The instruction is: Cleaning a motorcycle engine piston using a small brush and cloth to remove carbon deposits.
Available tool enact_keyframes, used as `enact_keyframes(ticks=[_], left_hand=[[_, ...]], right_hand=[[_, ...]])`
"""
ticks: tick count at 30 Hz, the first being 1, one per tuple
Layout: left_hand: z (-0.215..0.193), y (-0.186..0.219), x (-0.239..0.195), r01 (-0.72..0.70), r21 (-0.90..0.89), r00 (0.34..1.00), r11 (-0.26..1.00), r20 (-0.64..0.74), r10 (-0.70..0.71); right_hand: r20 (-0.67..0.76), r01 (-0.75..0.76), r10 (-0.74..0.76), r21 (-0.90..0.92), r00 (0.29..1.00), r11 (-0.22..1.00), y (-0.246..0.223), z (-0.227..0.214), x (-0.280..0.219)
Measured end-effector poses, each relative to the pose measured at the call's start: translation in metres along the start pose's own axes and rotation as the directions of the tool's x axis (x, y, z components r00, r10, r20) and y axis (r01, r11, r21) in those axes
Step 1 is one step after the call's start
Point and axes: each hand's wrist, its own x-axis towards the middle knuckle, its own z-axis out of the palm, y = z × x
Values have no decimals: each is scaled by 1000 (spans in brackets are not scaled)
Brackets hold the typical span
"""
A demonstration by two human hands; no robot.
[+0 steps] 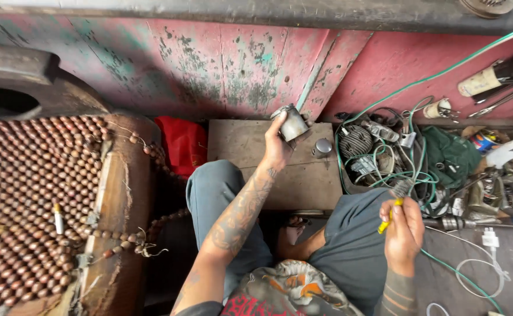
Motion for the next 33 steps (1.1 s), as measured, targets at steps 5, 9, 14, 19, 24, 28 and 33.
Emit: enact_keyframes(ticks=[5,9,14,19,24,28,33], left_hand=[[21,-10,-21,70,-126,992,990,-97,-82],[35,-5,-40,58,-161,996,985,80,-45],[32,3,-38,11,-101,998,995,64,-4],[32,18,-43,-116,-110,993,987,19,119],[29,23,-49,-80,-150,996,985,32,85],[35,22,-52,-86,-169,985,982,131,109],[20,-2,-31,-97,-51,987,994,-131,90]], right_hand=[[-17,75,-76,-73,997,995,-19,-10,-35],[-19,112,-113,-14,993,994,-32,-38,-40],[-24,311,-335,-315,942,897,-79,-72,-20],[84,375,-379,-449,921,811,-97,-110,33],[414,535,-339,-646,845,544,-133,-67,84],[523,662,-406,-593,749,458,-174,75,85],[701,820,-440,-402,561,407,-109,140,133]])
